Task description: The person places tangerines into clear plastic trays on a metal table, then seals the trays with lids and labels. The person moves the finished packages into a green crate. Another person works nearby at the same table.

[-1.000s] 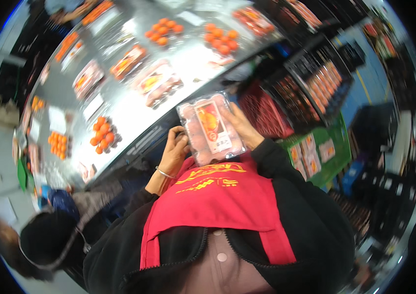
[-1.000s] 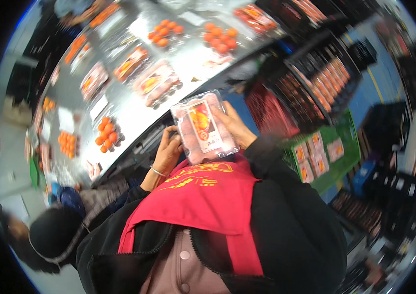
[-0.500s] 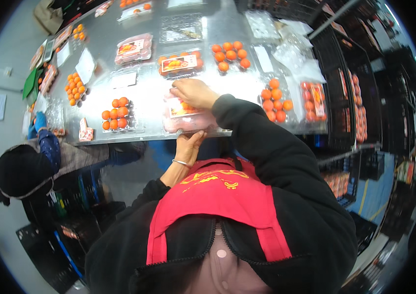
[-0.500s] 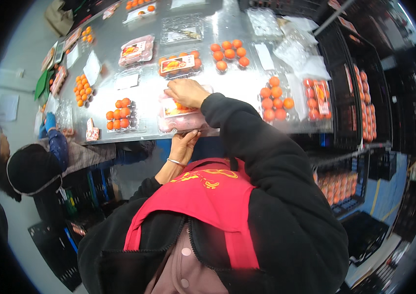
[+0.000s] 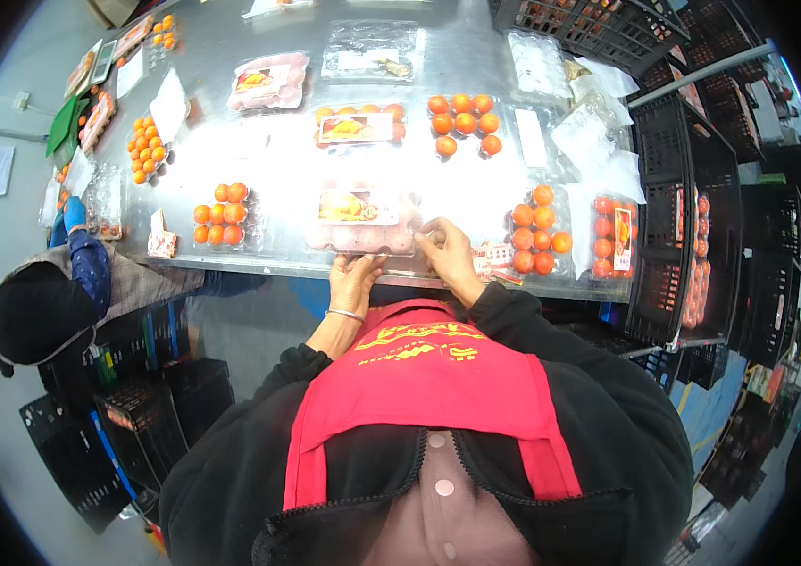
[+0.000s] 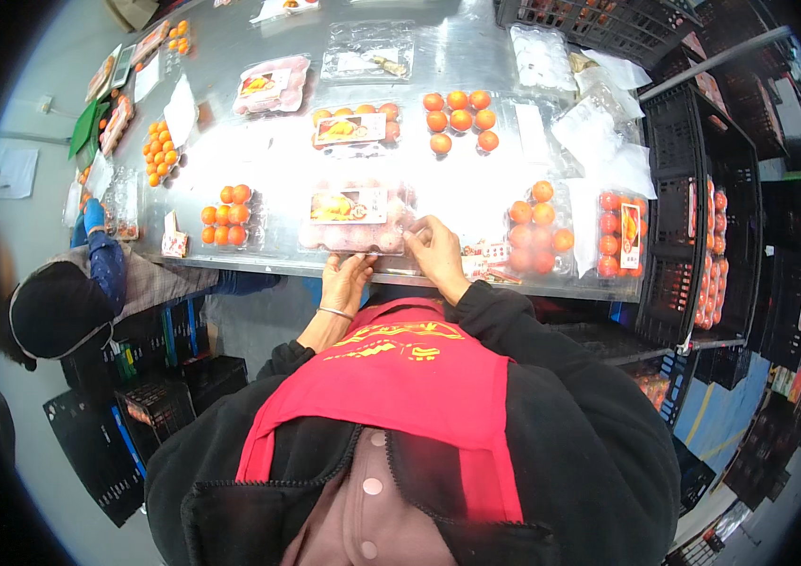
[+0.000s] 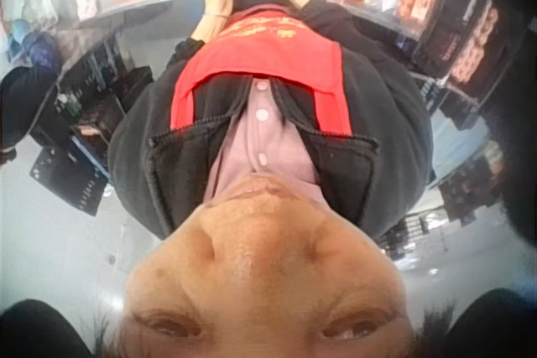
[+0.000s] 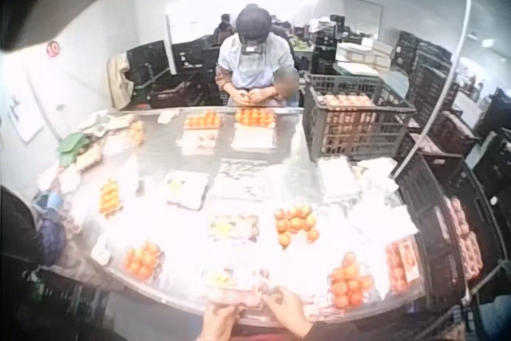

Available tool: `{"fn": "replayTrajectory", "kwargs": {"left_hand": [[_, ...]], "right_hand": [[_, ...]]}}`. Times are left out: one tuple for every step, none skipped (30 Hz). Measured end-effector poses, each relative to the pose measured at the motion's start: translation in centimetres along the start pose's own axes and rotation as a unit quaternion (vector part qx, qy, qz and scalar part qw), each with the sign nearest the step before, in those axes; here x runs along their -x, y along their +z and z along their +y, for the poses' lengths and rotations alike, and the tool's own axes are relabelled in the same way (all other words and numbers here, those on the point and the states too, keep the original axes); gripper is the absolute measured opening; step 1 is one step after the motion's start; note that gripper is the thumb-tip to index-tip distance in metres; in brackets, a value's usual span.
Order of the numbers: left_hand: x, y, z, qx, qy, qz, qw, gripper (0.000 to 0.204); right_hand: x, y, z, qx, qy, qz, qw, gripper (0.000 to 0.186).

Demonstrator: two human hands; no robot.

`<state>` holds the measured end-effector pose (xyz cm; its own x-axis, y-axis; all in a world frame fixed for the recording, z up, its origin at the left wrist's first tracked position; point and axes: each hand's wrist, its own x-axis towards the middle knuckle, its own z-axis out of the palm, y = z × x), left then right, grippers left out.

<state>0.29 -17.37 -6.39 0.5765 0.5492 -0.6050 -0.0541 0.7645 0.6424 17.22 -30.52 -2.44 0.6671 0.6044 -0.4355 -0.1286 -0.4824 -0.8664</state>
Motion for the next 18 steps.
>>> {"fn": "replayTrajectory", "kwargs": {"left_hand": [[0.0, 0.0, 0.4, -0.025, -0.018, -0.002, 1.000, 0.040], [0.1, 0.0, 0.8, -0.049, -0.038, 0.002, 0.998, 0.040], [0.0, 0.1, 1.2, -0.058, -0.051, -0.009, 0.997, 0.039], [-0.2, 0.2, 1.5, -0.065, -0.066, -0.015, 0.996, 0.039], [-0.2, 0.3, 1.8, -0.073, -0.081, -0.021, 0.994, 0.039], [-0.4, 0.4, 2.1, -0.073, -0.083, -0.032, 0.993, 0.038], [-0.4, 0.5, 2.4, -0.072, -0.086, -0.043, 0.993, 0.036], [-0.5, 0.5, 2.6, -0.065, -0.086, -0.058, 0.992, 0.035], [-0.5, 0.5, 2.8, -0.057, -0.090, -0.062, 0.992, 0.037], [-0.6, 0.5, 3.0, -0.044, -0.093, -0.071, 0.992, 0.038], [-0.7, 0.6, 3.1, -0.034, -0.096, -0.065, 0.993, 0.039], [-0.7, 0.6, 3.1, -0.036, -0.093, -0.085, 0.991, 0.042], [-0.6, 0.7, 3.0, -0.040, -0.088, -0.088, 0.991, 0.045], [-0.6, 0.7, 2.8, -0.045, -0.087, -0.089, 0.991, 0.047], [-0.6, 0.7, 2.7, -0.044, -0.074, -0.097, 0.992, 0.054], [-0.7, 0.8, 2.6, -0.046, -0.072, -0.100, 0.991, 0.056], [-0.7, 0.8, 2.4, -0.043, -0.070, -0.105, 0.991, 0.059], [-0.7, 0.7, 2.3, -0.038, -0.069, -0.109, 0.991, 0.061]], "right_hand": [[0.3, 0.9, 0.0, -0.080, -0.015, 0.021, 0.996, 0.020], [0.6, 1.2, 0.1, -0.084, -0.036, 0.025, 0.996, 0.019], [0.8, 1.5, 0.1, -0.085, -0.034, 0.029, 0.995, 0.018], [0.9, 1.6, 0.0, -0.085, -0.033, 0.032, 0.995, 0.017], [1.0, 1.8, -0.1, -0.079, -0.024, 0.037, 0.996, 0.016], [1.1, 2.0, -0.2, -0.073, -0.016, 0.042, 0.996, 0.016], [1.2, 2.1, -0.3, -0.067, -0.008, 0.048, 0.997, 0.016], [1.2, 2.2, -0.5, -0.063, -0.009, 0.050, 0.997, 0.016], [1.3, 2.3, -0.6, -0.059, -0.010, 0.053, 0.997, 0.016], [1.4, 2.5, -0.8, -0.059, -0.013, 0.053, 0.997, 0.016], [1.5, 2.7, -1.0, -0.042, -0.010, 0.058, 0.997, 0.015], [1.5, 2.8, -1.1, -0.029, -0.009, 0.060, 0.998, 0.014], [1.6, 2.9, -1.2, -0.016, -0.008, 0.064, 0.998, 0.013], [1.8, 3.1, -1.3, -0.029, -0.001, 0.058, 0.998, 0.012], [1.9, 3.3, -1.5, -0.042, 0.007, 0.054, 0.998, 0.012], [2.0, 3.4, -1.6, -0.058, 0.022, 0.049, 0.997, 0.012], [2.1, 3.5, -1.7, -0.066, 0.019, 0.043, 0.997, 0.012], [2.2, 3.4, -1.8, -0.077, 0.026, 0.036, 0.996, 0.012]]}}
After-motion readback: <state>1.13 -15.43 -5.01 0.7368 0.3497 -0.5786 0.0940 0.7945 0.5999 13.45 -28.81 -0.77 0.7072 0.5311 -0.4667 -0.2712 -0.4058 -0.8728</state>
